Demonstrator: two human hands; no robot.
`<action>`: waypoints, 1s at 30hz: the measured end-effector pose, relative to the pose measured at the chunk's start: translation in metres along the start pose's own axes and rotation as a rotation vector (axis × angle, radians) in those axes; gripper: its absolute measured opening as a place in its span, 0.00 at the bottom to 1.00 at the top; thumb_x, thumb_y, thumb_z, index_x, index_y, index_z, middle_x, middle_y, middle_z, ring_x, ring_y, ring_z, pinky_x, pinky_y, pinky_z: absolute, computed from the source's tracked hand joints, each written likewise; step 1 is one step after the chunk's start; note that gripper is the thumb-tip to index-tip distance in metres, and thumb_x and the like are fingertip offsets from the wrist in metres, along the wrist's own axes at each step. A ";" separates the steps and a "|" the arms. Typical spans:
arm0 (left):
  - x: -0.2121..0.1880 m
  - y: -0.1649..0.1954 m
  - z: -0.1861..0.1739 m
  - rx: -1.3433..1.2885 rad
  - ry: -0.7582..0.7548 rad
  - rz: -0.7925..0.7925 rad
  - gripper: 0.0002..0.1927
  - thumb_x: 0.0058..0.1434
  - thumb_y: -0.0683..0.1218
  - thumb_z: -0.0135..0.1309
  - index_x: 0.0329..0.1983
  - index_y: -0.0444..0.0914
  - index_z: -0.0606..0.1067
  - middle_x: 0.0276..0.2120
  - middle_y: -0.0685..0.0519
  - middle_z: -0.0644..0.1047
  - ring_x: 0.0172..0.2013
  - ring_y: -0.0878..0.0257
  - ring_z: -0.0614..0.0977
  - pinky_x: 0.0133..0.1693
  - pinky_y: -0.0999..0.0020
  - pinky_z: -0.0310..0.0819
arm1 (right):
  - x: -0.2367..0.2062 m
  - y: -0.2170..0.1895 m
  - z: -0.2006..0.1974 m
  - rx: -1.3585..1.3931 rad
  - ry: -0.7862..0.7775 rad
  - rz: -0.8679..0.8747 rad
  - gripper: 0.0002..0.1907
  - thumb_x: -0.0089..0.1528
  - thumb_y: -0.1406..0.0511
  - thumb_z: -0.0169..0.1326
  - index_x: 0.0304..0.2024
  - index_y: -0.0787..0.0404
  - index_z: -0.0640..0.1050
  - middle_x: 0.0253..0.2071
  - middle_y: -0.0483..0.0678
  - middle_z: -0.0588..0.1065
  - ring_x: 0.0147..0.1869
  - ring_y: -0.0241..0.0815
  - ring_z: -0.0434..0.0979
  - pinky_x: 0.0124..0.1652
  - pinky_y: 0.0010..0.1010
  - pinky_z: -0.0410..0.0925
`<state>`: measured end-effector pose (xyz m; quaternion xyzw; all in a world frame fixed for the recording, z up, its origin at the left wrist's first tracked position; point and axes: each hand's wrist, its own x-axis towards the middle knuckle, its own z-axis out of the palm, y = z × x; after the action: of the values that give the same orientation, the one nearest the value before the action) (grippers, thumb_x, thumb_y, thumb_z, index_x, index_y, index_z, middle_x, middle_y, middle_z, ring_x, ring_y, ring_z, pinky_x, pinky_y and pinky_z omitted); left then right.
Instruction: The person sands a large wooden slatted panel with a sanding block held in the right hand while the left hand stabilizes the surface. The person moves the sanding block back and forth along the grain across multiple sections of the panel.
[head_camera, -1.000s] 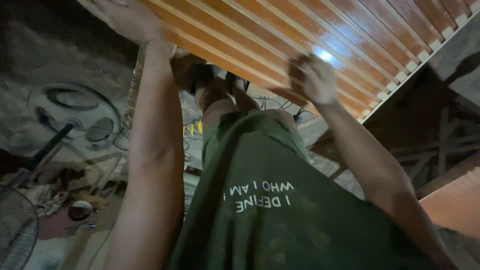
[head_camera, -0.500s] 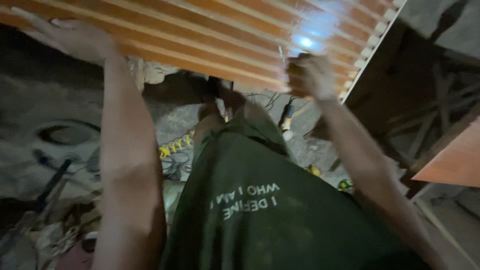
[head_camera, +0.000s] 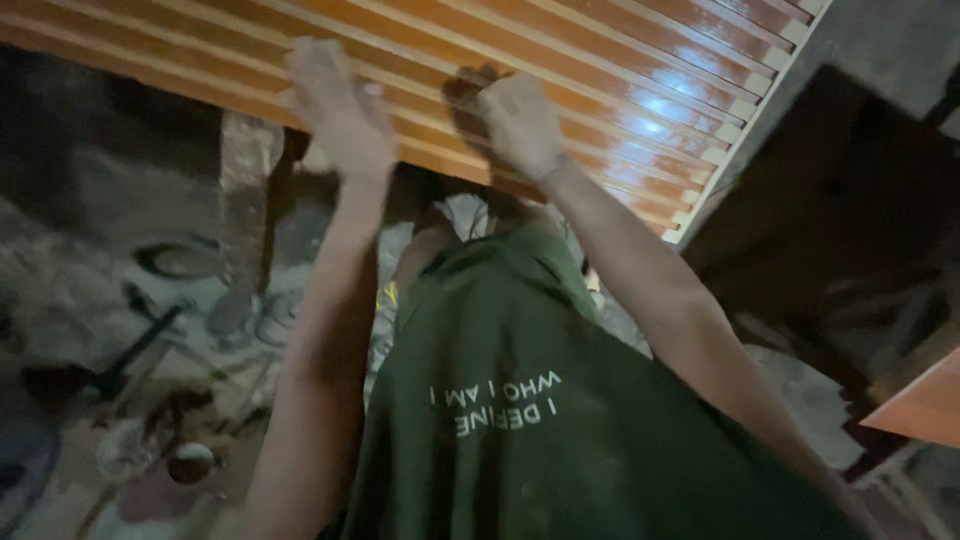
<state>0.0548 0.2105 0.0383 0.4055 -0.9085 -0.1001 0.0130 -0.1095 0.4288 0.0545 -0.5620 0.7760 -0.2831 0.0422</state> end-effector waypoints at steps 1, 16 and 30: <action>-0.014 0.022 -0.004 0.086 -0.211 0.042 0.32 0.83 0.62 0.31 0.83 0.47 0.44 0.81 0.49 0.42 0.79 0.46 0.40 0.77 0.40 0.30 | -0.008 0.006 -0.013 -0.023 0.049 0.023 0.16 0.57 0.71 0.58 0.47 0.63 0.75 0.46 0.56 0.72 0.49 0.58 0.71 0.47 0.49 0.67; -0.034 0.072 0.024 -0.242 0.101 0.333 0.29 0.73 0.55 0.54 0.72 0.36 0.69 0.72 0.44 0.62 0.75 0.43 0.56 0.73 0.38 0.43 | 0.010 0.049 -0.005 0.137 -0.013 -0.076 0.09 0.60 0.73 0.60 0.41 0.63 0.74 0.37 0.57 0.71 0.43 0.61 0.70 0.43 0.51 0.64; 0.026 -0.037 0.052 -0.240 0.265 0.034 0.24 0.79 0.54 0.51 0.73 0.38 0.68 0.66 0.38 0.68 0.67 0.38 0.65 0.71 0.41 0.53 | 0.026 0.054 0.008 0.173 0.077 -0.306 0.13 0.58 0.79 0.59 0.44 0.65 0.77 0.38 0.57 0.74 0.41 0.59 0.75 0.39 0.45 0.68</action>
<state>0.0586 0.1761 -0.0215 0.3953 -0.8871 -0.1530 0.1826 -0.1615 0.4134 0.0277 -0.6565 0.6553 -0.3733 0.0170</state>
